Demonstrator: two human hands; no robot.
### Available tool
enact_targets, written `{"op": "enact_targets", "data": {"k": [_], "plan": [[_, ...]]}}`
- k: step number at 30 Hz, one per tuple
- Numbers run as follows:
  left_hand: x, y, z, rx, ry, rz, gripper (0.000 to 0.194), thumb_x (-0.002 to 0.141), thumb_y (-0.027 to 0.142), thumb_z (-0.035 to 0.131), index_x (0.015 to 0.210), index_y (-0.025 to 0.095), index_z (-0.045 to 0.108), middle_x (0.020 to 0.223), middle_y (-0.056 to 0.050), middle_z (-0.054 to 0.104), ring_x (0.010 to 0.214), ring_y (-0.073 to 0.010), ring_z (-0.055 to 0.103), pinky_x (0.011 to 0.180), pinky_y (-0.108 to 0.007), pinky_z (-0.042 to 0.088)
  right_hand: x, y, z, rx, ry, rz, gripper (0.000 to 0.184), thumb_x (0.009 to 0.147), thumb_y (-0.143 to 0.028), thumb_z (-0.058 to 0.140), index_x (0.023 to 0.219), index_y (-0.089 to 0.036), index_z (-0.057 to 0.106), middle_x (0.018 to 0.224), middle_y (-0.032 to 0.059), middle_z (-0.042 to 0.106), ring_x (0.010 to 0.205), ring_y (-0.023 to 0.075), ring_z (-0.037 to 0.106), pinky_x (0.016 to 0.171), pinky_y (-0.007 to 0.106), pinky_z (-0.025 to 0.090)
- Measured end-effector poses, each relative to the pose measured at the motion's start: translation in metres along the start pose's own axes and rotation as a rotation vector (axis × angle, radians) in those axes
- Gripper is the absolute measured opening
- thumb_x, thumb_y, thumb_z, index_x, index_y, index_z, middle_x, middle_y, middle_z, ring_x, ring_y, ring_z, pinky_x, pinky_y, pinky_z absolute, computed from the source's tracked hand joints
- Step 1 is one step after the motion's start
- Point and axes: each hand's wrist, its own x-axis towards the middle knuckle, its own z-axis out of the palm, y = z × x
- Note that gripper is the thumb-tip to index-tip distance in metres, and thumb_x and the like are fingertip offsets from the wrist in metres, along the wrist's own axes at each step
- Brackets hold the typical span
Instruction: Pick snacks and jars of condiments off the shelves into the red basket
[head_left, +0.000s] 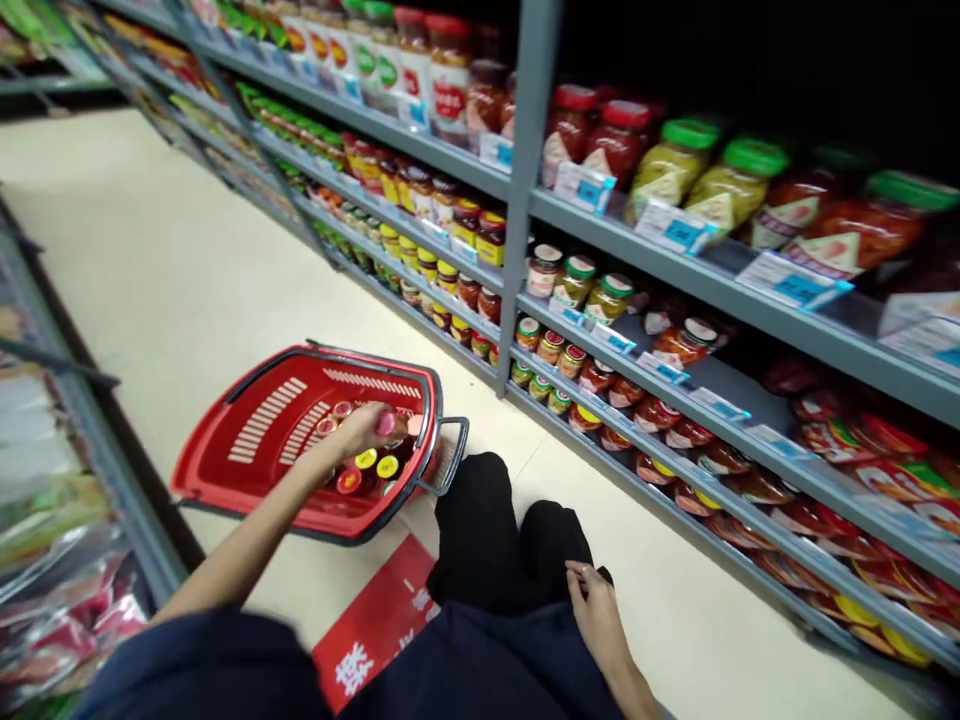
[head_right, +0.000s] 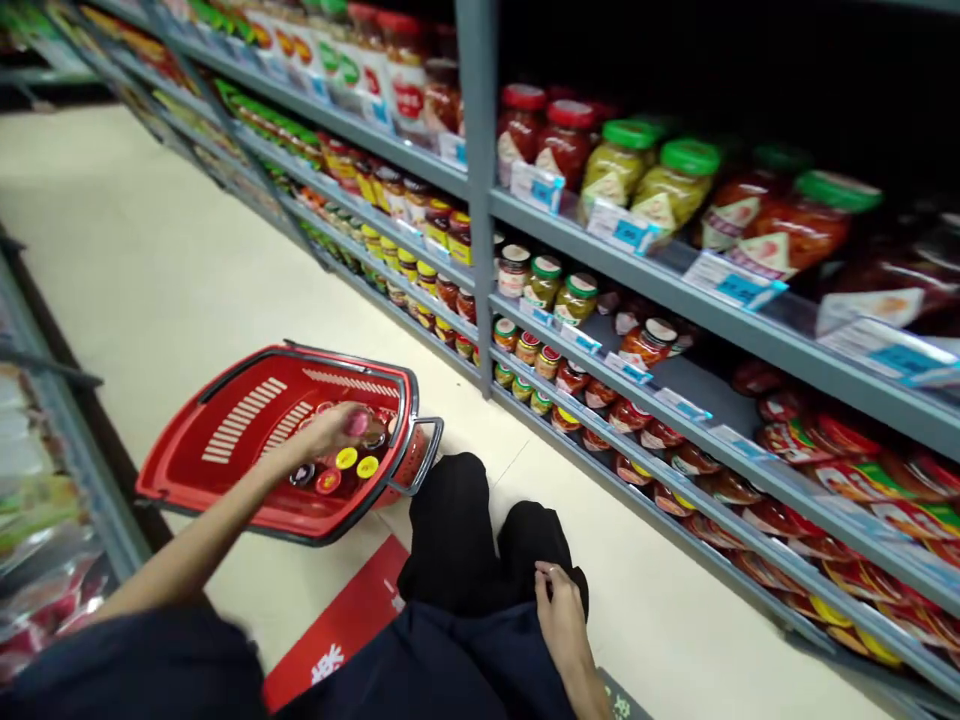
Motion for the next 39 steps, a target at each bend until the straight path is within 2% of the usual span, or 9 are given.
{"op": "enact_targets", "data": {"k": [3, 6, 11, 14, 17, 23, 29, 33, 39], "plan": [[-0.023, 0.024, -0.063, 0.008, -0.01, 0.219, 0.059, 0.063, 0.049, 0.09, 0.115, 0.03, 0.071, 0.097, 0.0, 0.076, 0.087, -0.0242, 0.074, 0.077, -0.033, 0.06, 0.01, -0.055, 0.0, 0.176, -0.088, -0.07, 0.035, 0.093, -0.055, 0.067, 0.108, -0.028, 0.082, 0.112, 0.0112, 0.081, 0.102, 0.0362, 0.078, 0.097, 0.057, 0.063], [-0.049, 0.098, -0.09, -0.108, -0.059, 0.439, 0.065, 0.067, 0.044, 0.089, 0.128, 0.038, 0.067, 0.123, 0.0, 0.074, 0.109, -0.0247, 0.074, 0.091, -0.035, 0.062, 0.025, -0.13, -0.019, 0.408, -0.182, -0.183, 0.041, 0.098, -0.055, 0.064, 0.121, -0.024, 0.077, 0.127, 0.0116, 0.077, 0.116, 0.0315, 0.075, 0.11, 0.055, 0.056], [-0.071, 0.259, -0.041, -0.58, -0.461, 0.669, 0.073, 0.062, 0.05, 0.095, 0.128, 0.028, 0.072, 0.128, -0.014, 0.074, 0.121, -0.0348, 0.072, 0.099, -0.046, 0.062, 0.027, -0.223, -0.066, 0.771, -0.256, -0.483, 0.071, 0.092, -0.068, 0.069, 0.149, -0.027, 0.056, 0.149, 0.0127, 0.063, 0.123, 0.029, 0.071, 0.105, 0.047, 0.059], [-0.079, 0.323, -0.002, -0.661, -0.672, 0.759, 0.08, 0.06, 0.054, 0.097, 0.13, 0.023, 0.074, 0.128, -0.018, 0.074, 0.124, -0.0395, 0.07, 0.102, -0.051, 0.06, 0.01, -0.229, -0.089, 0.861, -0.241, -0.505, 0.075, 0.083, -0.076, 0.073, 0.135, -0.024, 0.064, 0.132, 0.0126, 0.073, 0.116, 0.0307, 0.074, 0.104, 0.049, 0.059], [-0.094, 0.359, 0.024, -0.67, -0.754, 0.803, 0.076, 0.066, 0.047, 0.096, 0.135, 0.024, 0.073, 0.136, -0.017, 0.071, 0.132, -0.04, 0.065, 0.106, -0.05, 0.059, -0.009, -0.21, -0.108, 0.97, -0.208, -0.502, 0.07, 0.084, -0.077, 0.071, 0.127, -0.023, 0.065, 0.118, 0.012, 0.076, 0.102, 0.0317, 0.078, 0.1, 0.053, 0.061], [-0.118, 0.389, 0.072, -0.662, -0.878, 0.75, 0.084, 0.067, 0.031, 0.096, 0.146, 0.03, 0.065, 0.157, -0.015, 0.057, 0.143, -0.0388, 0.057, 0.107, -0.046, 0.059, -0.026, -0.168, -0.127, 0.896, 0.187, -0.579, 0.079, 0.083, -0.048, 0.085, 0.146, -0.029, 0.041, 0.145, 0.0129, 0.059, 0.127, 0.0274, 0.066, 0.109, 0.045, 0.056], [-0.163, 0.363, 0.167, -1.003, -0.615, 0.454, 0.065, 0.082, 0.047, 0.087, 0.14, 0.026, 0.066, 0.152, -0.016, 0.06, 0.136, -0.034, 0.062, 0.111, -0.044, 0.055, -0.02, -0.143, -0.139, 0.673, 0.625, -0.607, 0.074, 0.085, -0.041, 0.082, 0.142, -0.029, 0.036, 0.149, 0.0148, 0.048, 0.138, 0.0267, 0.056, 0.117, 0.043, 0.049], [-0.197, 0.359, 0.211, -1.122, -0.515, 0.349, 0.068, 0.081, 0.046, 0.089, 0.141, 0.027, 0.063, 0.148, -0.013, 0.063, 0.136, -0.0309, 0.062, 0.11, -0.039, 0.055, -0.02, -0.124, -0.145, 0.578, 0.627, -0.62, 0.067, 0.089, -0.039, 0.08, 0.141, -0.026, 0.041, 0.15, 0.0155, 0.05, 0.142, 0.0277, 0.052, 0.122, 0.047, 0.044], [-0.206, 0.38, 0.217, -1.055, -0.432, 0.343, 0.057, 0.087, 0.049, 0.081, 0.135, 0.021, 0.066, 0.141, -0.014, 0.067, 0.123, -0.0317, 0.069, 0.09, -0.036, 0.062, -0.036, -0.102, -0.174, 0.533, 0.378, -0.678, 0.07, 0.09, -0.037, 0.079, 0.149, -0.025, 0.042, 0.152, 0.0153, 0.053, 0.135, 0.0283, 0.06, 0.116, 0.047, 0.05]]}}
